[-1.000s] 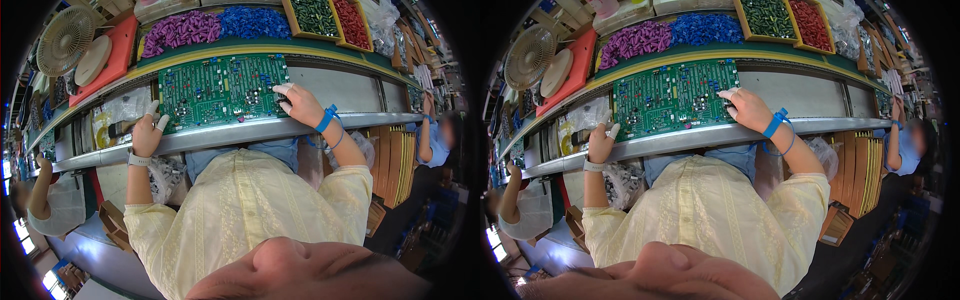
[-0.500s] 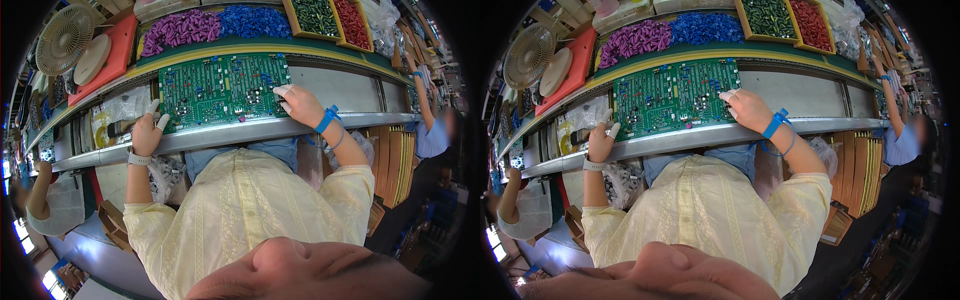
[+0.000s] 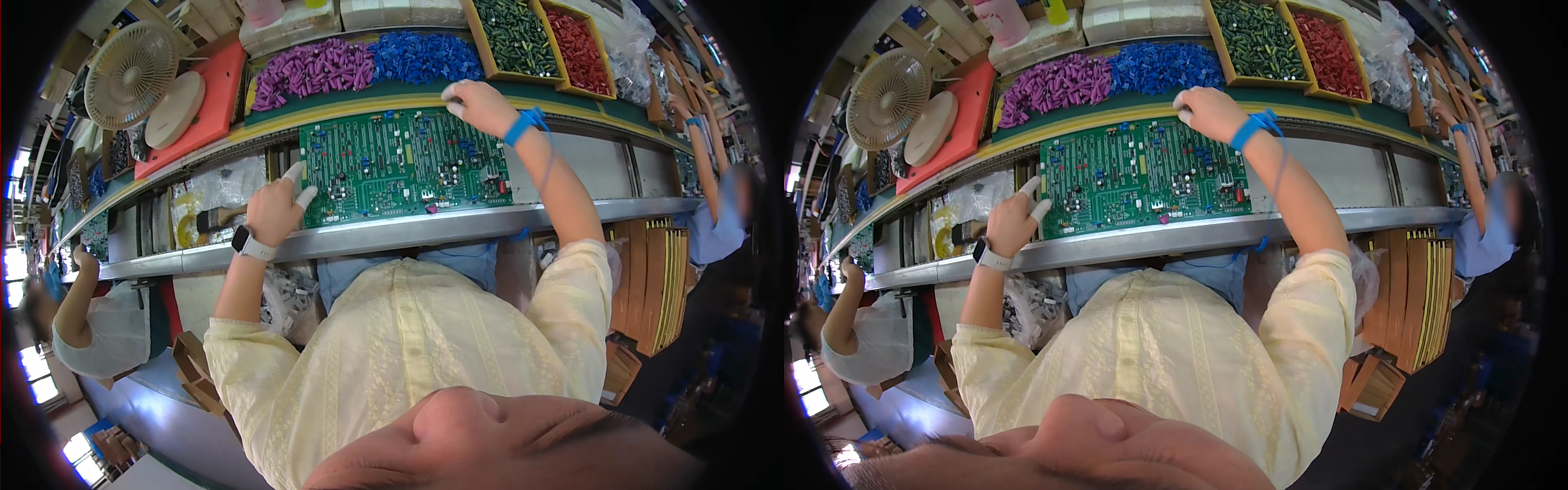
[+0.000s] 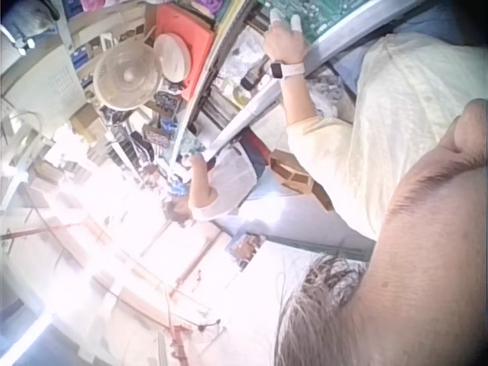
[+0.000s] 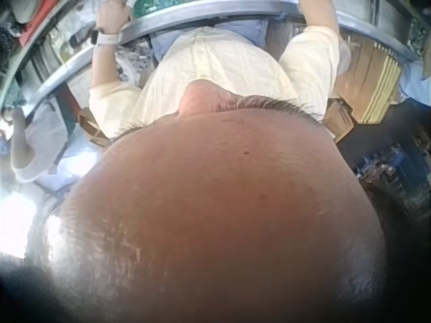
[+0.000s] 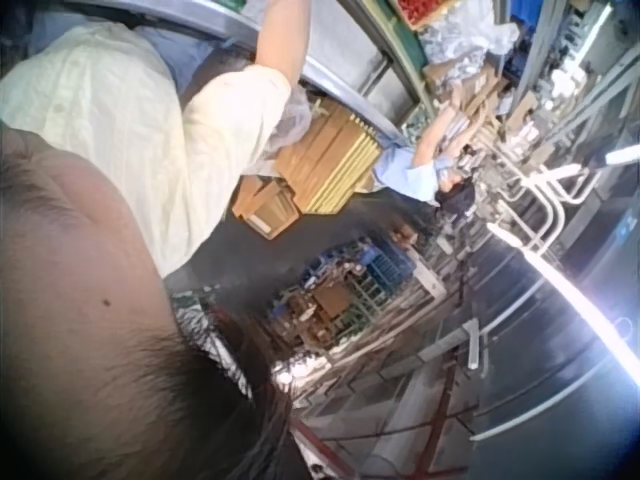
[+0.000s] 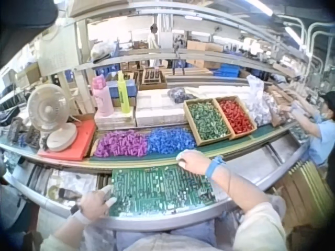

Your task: The recorder manually places small electronic components onto a green printed circuit board (PCB) on a production line.

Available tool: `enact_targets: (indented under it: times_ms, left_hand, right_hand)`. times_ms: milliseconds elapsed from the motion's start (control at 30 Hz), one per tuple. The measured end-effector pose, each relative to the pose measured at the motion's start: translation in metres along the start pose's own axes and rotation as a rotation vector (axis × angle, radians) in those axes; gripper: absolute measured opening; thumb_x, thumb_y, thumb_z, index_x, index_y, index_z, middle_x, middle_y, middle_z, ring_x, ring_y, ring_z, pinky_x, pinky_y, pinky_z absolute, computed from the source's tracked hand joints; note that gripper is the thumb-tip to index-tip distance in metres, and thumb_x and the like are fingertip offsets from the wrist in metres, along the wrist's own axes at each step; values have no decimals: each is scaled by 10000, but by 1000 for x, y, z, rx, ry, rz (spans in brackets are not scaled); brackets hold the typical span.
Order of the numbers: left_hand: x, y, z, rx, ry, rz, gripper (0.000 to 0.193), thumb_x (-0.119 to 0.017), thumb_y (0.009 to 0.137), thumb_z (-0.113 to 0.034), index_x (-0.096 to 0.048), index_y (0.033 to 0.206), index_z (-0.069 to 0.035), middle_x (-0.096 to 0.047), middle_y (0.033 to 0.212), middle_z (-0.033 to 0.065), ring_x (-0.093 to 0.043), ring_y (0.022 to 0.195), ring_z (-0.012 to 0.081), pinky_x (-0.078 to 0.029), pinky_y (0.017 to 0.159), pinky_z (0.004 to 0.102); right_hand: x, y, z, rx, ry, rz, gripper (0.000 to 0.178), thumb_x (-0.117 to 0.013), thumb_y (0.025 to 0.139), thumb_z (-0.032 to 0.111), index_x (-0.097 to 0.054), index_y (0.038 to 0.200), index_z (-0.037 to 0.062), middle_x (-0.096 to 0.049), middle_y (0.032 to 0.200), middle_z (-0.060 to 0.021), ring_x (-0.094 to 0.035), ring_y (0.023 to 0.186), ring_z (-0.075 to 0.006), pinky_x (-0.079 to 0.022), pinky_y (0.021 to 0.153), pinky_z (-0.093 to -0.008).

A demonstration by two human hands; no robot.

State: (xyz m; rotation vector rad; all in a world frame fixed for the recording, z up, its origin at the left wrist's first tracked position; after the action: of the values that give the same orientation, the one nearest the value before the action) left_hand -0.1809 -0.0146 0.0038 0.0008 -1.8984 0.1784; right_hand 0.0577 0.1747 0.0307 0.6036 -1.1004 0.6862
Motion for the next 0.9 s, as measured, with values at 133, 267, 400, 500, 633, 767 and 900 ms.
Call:
enact_targets:
  times_ms: [133,267,400,500,633,767,900]
  left_hand:
    - [29,46,-46,-280,-11,-211,372,-569,817,-306,-561,1121,-91,-620,906,163,-603,823,321,-480,692,410]
    - [21,108,-93,-437,-73,-273,293,-553,820,-247,-598,1066,-95,-601,1011,149,-589,904,306,-481,747,397]
    - [8,171,-120,-376,-77,-246,267,-538,825,-214,-604,1058,-101,-597,1005,156,-584,908,310,-481,751,403]
    - [-7,199,-130,-350,-43,-209,257,-532,831,-202,-603,1058,-105,-594,994,159,-582,899,315,-476,760,406]
    - [-16,209,-139,-346,34,-206,233,-550,810,-168,-594,1029,-102,-589,968,161,-582,881,323,-478,745,405]
    - [-20,217,-133,-372,17,-246,231,-546,793,-125,-583,1019,-94,-587,960,168,-583,873,330,-480,743,406]
    - [-14,211,-128,-383,-85,-274,254,-527,800,-90,-595,1045,-93,-585,959,161,-573,889,332,-473,767,407]
  right_hand:
    - [-13,44,-22,-104,-113,-75,203,-579,799,222,-616,896,48,-612,907,-136,-584,858,-309,-470,752,-414]
    - [-37,64,-34,-206,-160,-66,246,-597,805,293,-588,888,62,-604,869,-147,-586,830,-323,-477,690,-457]
    - [-35,62,-30,-230,-59,-77,212,-617,788,246,-573,863,53,-603,852,-149,-583,818,-324,-473,701,-442]
    - [-27,53,-30,-235,48,-92,174,-618,775,197,-566,850,48,-602,841,-150,-579,816,-327,-469,711,-433]
    - [-9,34,-1,-197,152,-87,151,-607,745,134,-560,867,57,-619,787,-149,-594,773,-325,-473,683,-423]
    - [-31,24,49,-13,311,66,159,-612,724,143,-608,858,58,-638,790,-141,-612,756,-319,-481,684,-400]
    - [-61,24,82,75,305,139,187,-593,730,129,-629,892,42,-638,836,-159,-608,790,-322,-480,722,-403]
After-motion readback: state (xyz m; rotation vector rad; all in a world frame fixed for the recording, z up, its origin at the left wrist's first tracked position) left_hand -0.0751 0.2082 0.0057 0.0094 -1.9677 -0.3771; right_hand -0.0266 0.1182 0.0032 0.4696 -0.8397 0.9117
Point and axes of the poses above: each hand's wrist, its own y-axis towards the middle knuckle, its own x-axis out of the back of the hand, z = x × y, the point moved 10 cm from there along y, towards the middle knuckle
